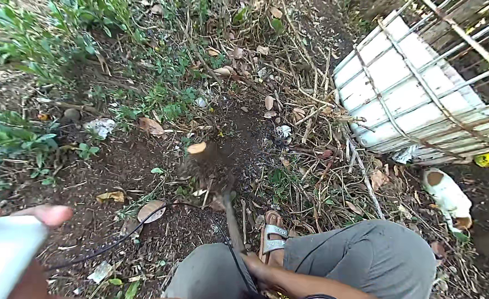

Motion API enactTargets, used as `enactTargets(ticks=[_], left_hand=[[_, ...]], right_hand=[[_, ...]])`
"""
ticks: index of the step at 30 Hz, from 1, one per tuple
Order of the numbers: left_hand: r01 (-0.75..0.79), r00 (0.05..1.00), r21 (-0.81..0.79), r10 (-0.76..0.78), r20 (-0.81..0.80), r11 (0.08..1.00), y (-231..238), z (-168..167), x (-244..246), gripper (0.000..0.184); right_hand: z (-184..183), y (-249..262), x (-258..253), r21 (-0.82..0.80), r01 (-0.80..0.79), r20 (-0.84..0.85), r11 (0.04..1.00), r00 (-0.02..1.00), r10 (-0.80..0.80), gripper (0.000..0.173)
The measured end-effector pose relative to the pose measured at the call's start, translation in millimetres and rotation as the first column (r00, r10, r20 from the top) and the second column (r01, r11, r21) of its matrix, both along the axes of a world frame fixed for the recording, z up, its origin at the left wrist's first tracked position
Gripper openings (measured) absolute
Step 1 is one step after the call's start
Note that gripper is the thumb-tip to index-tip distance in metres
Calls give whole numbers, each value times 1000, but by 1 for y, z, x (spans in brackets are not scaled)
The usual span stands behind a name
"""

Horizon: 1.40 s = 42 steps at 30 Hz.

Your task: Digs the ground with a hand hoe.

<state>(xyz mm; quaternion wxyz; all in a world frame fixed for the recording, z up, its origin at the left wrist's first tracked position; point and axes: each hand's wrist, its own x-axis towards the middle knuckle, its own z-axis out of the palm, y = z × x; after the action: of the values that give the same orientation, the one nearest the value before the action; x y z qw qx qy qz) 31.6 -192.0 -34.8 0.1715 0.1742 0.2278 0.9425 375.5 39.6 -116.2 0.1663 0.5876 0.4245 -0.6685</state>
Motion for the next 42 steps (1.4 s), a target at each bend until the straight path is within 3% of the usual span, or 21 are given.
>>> enactTargets(ticks=[4, 6, 8, 10, 12, 13, 14, 15, 17, 19, 21, 23, 25, 29, 30, 31, 33, 34, 36, 39, 42], left_hand=[[36, 998, 81, -31, -62, 996, 18, -6, -11, 65], [-119, 990, -15, 120, 69, 993, 34, 22, -3, 60], [-108, 993, 12, 107, 50, 994, 18, 6, -8, 64], [-85, 996, 43, 85, -4, 995, -15, -28, -16, 66], [-23, 991, -10, 21, -134, 1000, -46, -48, -25, 73], [-11, 986, -37, 5, -169, 999, -46, -33, -23, 77], [-73, 992, -44, 69, -102, 996, -32, -1, -12, 78], [-79, 990, -68, 71, -122, 995, -24, 21, -6, 79], [-33, 981, -83, 16, -195, 996, -22, 38, -4, 73], [15, 975, -49, -25, -222, 999, -22, 35, -8, 74], [23, 977, -24, -27, -209, 999, -21, 28, -17, 86], [8, 983, -15, -10, -181, 1000, -7, 41, -17, 88], [11, 980, -23, -15, -198, 1000, 1, 52, -20, 84], [62, 982, -12, -64, -175, 998, 5, 63, -15, 85], [70, 980, -14, -71, -188, 997, 4, 62, -14, 85], [69, 978, -15, -70, -197, 998, 4, 60, -13, 85], [62, 976, -4, -61, -208, 998, 7, 56, -12, 84], [54, 975, 4, -52, -214, 999, 11, 54, -12, 83], [45, 976, 26, -38, -216, 999, 21, 51, -12, 81], [36, 980, 23, -31, -198, 999, 33, 55, -10, 78], [-30, 985, -9, 28, -172, 1000, 37, 64, -5, 78]], right_hand=[[2, 44, 15, -21, -24, 11, 999, 1000, 24, 27], [1, 89, 0, 95, 56, -19, 994, 998, -55, 30], [9, 136, -34, 198, 222, -129, 955, 971, -199, 36], [13, 182, -78, 235, 443, -315, 865, 877, -364, 44], [10, 216, -126, 167, 656, -477, 736, 707, -522, 42], [4, 226, -149, 100, 731, -533, 675, 612, -584, 40], [-6, 228, -170, 42, 770, -559, 637, 547, -624, 39], [-20, 220, -184, 2, 765, -549, 643, 538, -639, 40], [-59, 178, -181, -23, 606, -439, 795, 708, -552, 39], [-76, 136, -143, -21, 389, -298, 921, 877, -378, 40], [-66, 135, -107, 42, 315, -195, 948, 933, -301, 38], [-51, 162, -83, 104, 383, -184, 918, 914, -361, 38], [-38, 193, -89, 106, 538, -288, 836, 821, -492, 40], [-25, 222, -157, -74, 826, -559, 559, 430, -709, 39], [-31, 214, -172, -96, 837, -572, 538, 396, -718, 40], [-41, 197, -181, -91, 813, -557, 575, 437, -706, 41], [-62, 137, -173, -37, 639, -437, 768, 681, -587, 36], [-70, 108, -155, -5, 502, -350, 865, 809, -471, 33], [-68, 89, -108, 47, 302, -189, 952, 939, -288, 30], [-45, 133, -54, 114, 298, -98, 948, 953, -288, 35], [-29, 184, -69, 216, 498, -253, 840, 859, -444, 39]])
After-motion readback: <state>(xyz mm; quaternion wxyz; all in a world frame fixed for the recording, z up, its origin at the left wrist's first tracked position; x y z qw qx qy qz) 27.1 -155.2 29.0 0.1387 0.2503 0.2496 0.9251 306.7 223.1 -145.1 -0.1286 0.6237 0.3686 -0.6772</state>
